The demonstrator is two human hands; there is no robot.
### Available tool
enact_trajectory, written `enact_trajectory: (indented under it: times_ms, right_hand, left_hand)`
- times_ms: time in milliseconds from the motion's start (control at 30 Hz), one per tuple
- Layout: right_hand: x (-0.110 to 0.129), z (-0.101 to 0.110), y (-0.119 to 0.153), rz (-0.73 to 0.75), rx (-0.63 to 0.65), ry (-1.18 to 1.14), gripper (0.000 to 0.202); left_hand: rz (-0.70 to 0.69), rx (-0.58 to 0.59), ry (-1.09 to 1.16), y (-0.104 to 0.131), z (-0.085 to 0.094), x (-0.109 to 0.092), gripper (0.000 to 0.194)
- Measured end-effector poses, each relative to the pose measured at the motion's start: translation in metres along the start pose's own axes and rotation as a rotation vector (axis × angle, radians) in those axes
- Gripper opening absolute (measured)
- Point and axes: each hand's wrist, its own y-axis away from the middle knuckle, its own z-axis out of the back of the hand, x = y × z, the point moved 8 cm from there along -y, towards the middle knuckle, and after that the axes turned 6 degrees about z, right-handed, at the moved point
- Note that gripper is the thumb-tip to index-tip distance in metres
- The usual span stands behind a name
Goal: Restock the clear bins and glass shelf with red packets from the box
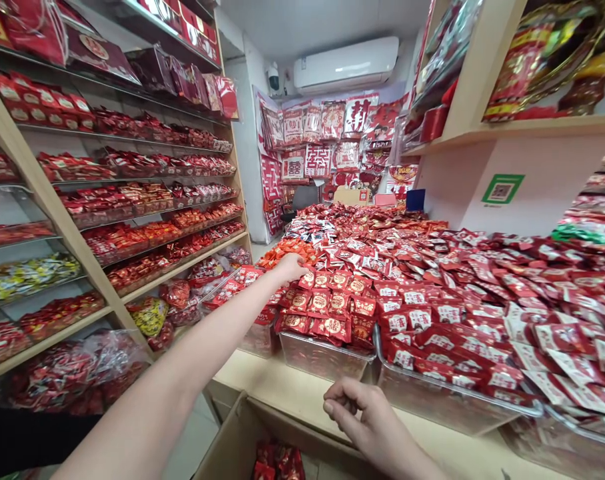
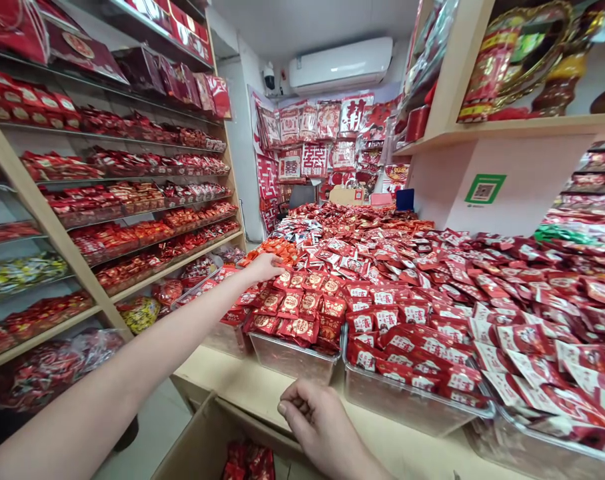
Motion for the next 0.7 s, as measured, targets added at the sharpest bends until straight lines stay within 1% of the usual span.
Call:
enact_trajectory:
  times_ms: [100, 200, 267, 333, 433, 500, 600, 700]
  right_hand:
    - [-0.001, 0.001, 0.001, 0.003, 0.006, 0.001, 0.02]
    - [-0.002, 0.001, 0.001, -0.002, 0.005, 0.008, 0.021]
    - [-0.003, 0.002, 0.0, -0.002, -0.001, 0.004, 0.021]
    - [-0.003, 0.002, -0.001, 0.0, -0.006, -0.004, 0.021]
    - [-0.003, 0.001, -0.001, -0.004, -0.008, -0.007, 0.02]
    - [-0.003, 0.001, -0.001, -0.005, -0.008, -0.005, 0.019]
    - [-0.001, 0.001, -0.001, -0.002, -0.002, -0.004, 0.018]
    - [0.0, 0.002, -0.001, -0.006, -0.001, -0.006, 0.016]
  left_hand:
    - [-0.031, -0.001, -0.057, 0.001, -0.001, -0.001, 0.025]
    - [-0.076, -0.03, -0.099, 0.004, 0.0, -0.005, 0.027]
    - [-0.143, -0.064, -0.113, 0.006, 0.002, -0.015, 0.031]
    - [-0.255, -0.074, -0.12, 0.008, -0.001, -0.032, 0.034]
    - [-0.458, 0.001, -0.134, 0.012, -0.016, -0.064, 0.035]
    - [-0.551, 0.068, -0.156, 0.013, -0.03, -0.081, 0.037]
    - [-0.597, 0.127, -0.205, 0.009, -0.049, -0.094, 0.038]
    - [-0.596, 0.142, -0.259, 0.006, -0.06, -0.097, 0.033]
